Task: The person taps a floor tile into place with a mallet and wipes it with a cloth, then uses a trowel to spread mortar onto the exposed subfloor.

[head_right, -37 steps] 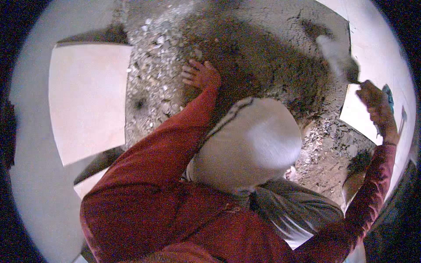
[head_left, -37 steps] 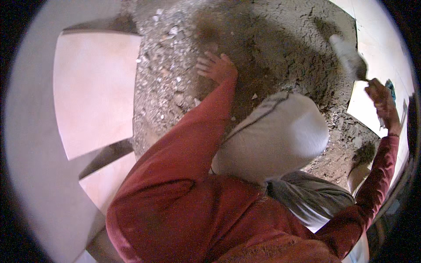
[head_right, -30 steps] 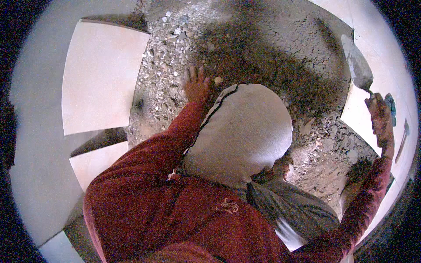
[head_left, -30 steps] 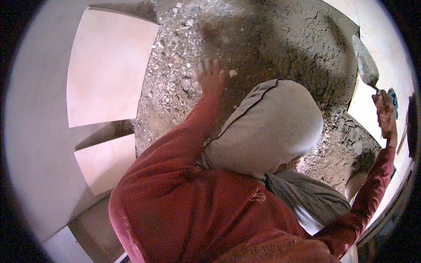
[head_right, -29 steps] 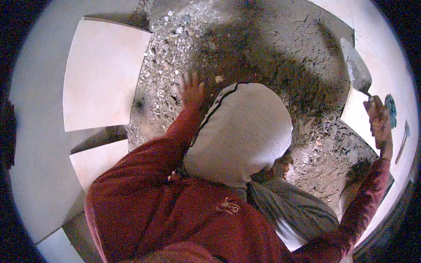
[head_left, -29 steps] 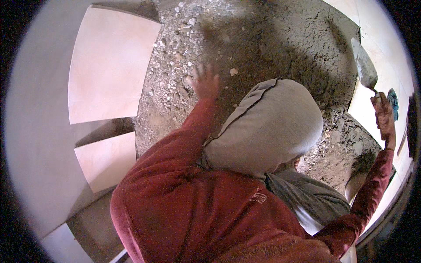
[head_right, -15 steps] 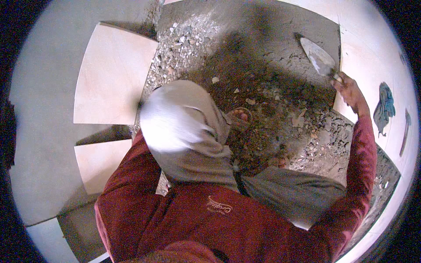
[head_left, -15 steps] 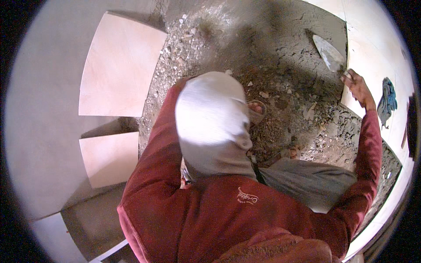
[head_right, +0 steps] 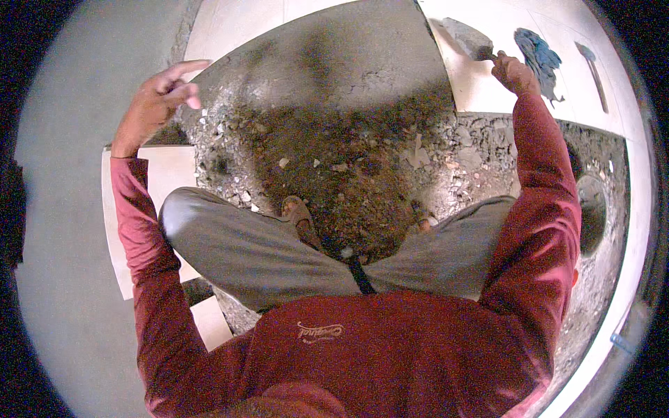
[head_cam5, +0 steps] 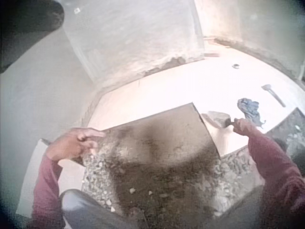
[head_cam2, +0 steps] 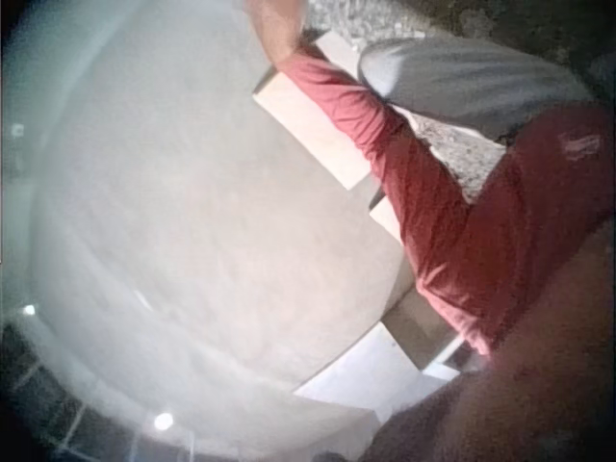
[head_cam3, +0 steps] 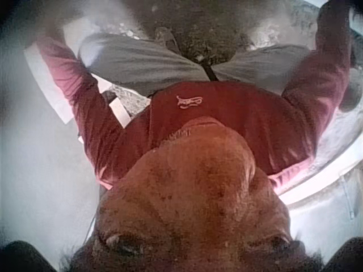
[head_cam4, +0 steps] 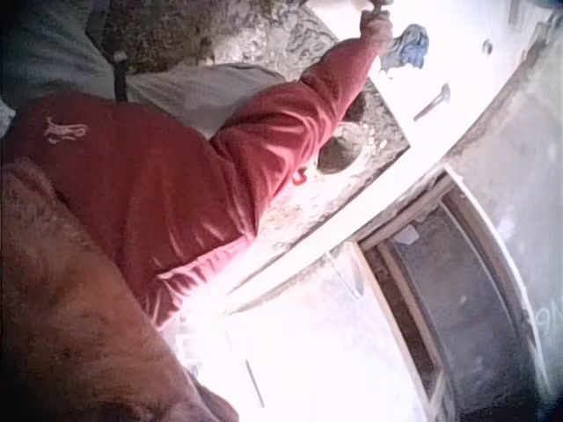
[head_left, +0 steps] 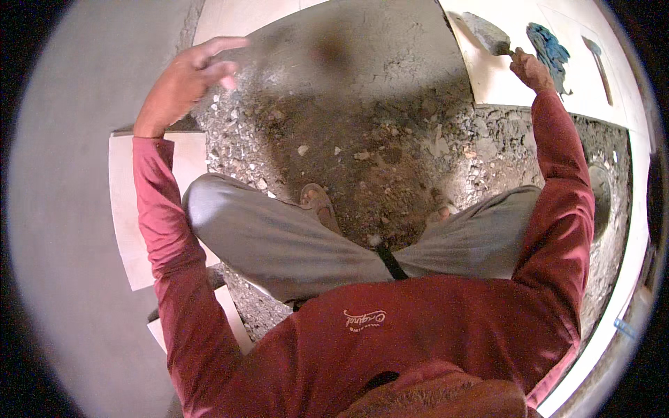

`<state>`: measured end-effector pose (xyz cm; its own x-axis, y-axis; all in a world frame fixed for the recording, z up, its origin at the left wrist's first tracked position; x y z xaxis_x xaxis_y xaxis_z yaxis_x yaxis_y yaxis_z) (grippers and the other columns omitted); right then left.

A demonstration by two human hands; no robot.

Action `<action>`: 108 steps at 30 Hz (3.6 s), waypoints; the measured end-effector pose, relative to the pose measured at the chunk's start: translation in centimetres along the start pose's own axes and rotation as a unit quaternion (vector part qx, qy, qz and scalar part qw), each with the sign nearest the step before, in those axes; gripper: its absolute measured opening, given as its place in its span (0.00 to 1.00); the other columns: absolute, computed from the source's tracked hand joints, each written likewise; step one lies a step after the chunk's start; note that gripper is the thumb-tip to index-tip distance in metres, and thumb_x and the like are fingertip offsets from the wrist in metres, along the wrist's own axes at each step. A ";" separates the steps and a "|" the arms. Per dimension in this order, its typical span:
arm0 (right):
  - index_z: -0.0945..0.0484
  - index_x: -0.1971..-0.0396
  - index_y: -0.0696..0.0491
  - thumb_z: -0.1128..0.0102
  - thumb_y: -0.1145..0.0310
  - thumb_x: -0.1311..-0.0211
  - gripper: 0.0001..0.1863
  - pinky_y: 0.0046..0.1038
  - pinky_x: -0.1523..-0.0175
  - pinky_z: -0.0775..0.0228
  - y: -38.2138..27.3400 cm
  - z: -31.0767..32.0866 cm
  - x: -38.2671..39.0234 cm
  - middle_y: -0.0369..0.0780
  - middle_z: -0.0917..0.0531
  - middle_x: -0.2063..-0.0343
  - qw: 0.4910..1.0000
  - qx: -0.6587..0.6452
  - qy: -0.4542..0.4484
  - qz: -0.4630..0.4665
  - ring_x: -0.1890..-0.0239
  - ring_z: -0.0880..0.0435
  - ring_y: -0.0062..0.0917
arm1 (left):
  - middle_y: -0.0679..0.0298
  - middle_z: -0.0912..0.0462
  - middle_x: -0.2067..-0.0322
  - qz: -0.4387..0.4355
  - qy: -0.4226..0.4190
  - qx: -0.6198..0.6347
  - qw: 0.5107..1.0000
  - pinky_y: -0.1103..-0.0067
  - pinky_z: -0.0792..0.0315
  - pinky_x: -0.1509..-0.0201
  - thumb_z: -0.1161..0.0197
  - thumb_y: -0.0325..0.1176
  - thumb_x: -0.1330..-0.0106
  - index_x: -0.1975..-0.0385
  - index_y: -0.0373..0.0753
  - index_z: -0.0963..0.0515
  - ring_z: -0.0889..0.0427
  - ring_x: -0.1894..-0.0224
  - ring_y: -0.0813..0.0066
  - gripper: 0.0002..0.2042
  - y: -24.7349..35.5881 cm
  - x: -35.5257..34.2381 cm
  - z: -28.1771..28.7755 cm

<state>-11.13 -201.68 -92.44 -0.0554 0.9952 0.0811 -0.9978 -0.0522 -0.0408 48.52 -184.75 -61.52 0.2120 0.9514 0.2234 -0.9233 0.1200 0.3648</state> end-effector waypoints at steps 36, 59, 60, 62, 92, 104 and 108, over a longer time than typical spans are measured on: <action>0.27 0.59 0.56 0.43 0.61 0.32 0.13 0.39 0.67 0.26 -16.1 5.7 -5.8 0.55 0.18 0.66 0.967 -0.146 0.007 0.207 0.69 0.17 0.50 | 0.52 0.16 0.51 -0.356 0.389 0.470 0.708 0.66 0.25 0.45 0.45 0.49 0.29 0.57 0.36 0.18 0.17 0.51 0.58 0.20 -21.5 2.9 -5.8; 0.34 0.39 0.56 0.48 0.55 0.29 0.26 0.47 0.47 0.26 -64.8 11.9 -13.1 0.57 0.20 0.49 0.917 0.181 -0.155 0.319 0.49 0.19 0.51 | 0.60 0.50 0.25 0.811 0.245 -0.144 0.512 0.55 0.50 0.25 0.58 0.52 0.23 0.26 0.43 0.46 0.48 0.25 0.56 0.31 -58.5 10.4 -34.7; 0.34 0.38 0.55 0.48 0.54 0.28 0.27 0.47 0.46 0.26 -66.7 11.1 -14.1 0.57 0.21 0.49 0.918 0.144 -0.128 0.345 0.48 0.19 0.50 | 0.60 0.54 0.24 0.813 0.232 -0.147 0.514 0.55 0.53 0.24 0.56 0.51 0.24 0.25 0.42 0.51 0.53 0.23 0.58 0.32 -58.6 10.5 -34.8; 0.33 0.38 0.54 0.50 0.53 0.28 0.26 0.47 0.46 0.27 -73.1 9.9 -15.3 0.55 0.21 0.47 0.922 0.109 -0.170 0.331 0.47 0.20 0.51 | 0.59 0.57 0.23 0.813 0.218 -0.127 0.525 0.54 0.55 0.24 0.55 0.51 0.24 0.25 0.42 0.53 0.55 0.23 0.58 0.34 -58.7 11.1 -34.5; 0.31 0.47 0.63 0.53 0.65 0.31 0.20 0.42 0.65 0.22 -120.4 -6.9 -26.5 0.49 0.14 0.70 0.804 0.207 -0.025 0.557 0.66 0.13 0.42 | 0.46 0.61 0.24 0.787 0.256 0.041 0.560 0.53 0.69 0.23 0.58 0.48 0.25 0.26 0.32 0.56 0.64 0.23 0.45 0.35 -58.8 11.5 -32.4; 0.31 0.42 0.55 0.53 0.59 0.28 0.21 0.41 0.60 0.20 -115.1 -6.4 -28.5 0.48 0.14 0.61 0.804 0.324 -0.083 0.491 0.60 0.13 0.41 | 0.53 0.60 0.23 0.795 0.230 -0.003 0.561 0.53 0.67 0.23 0.56 0.49 0.26 0.25 0.37 0.56 0.63 0.22 0.50 0.35 -59.3 11.6 -34.5; 0.35 0.38 0.52 0.54 0.55 0.27 0.24 0.50 0.52 0.22 -104.4 -4.1 -30.4 0.56 0.16 0.59 0.796 0.317 -0.070 0.511 0.57 0.15 0.52 | 0.53 0.59 0.23 0.783 0.261 0.021 0.564 0.52 0.64 0.23 0.54 0.48 0.26 0.25 0.37 0.54 0.61 0.22 0.50 0.35 -59.3 10.7 -33.8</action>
<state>94.89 -226.17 -94.74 -0.8088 0.3894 0.4407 -0.2447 -0.9043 0.3498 94.66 -172.10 -111.34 -0.9864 -0.1640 0.0084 0.1639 -0.9801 0.1121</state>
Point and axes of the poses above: each hand's wrist, its own x-axis away from the middle knuckle, its own z-axis out of the back of the hand, y = z × x, the point moved 1 cm from there along -x, towards the middle knuckle
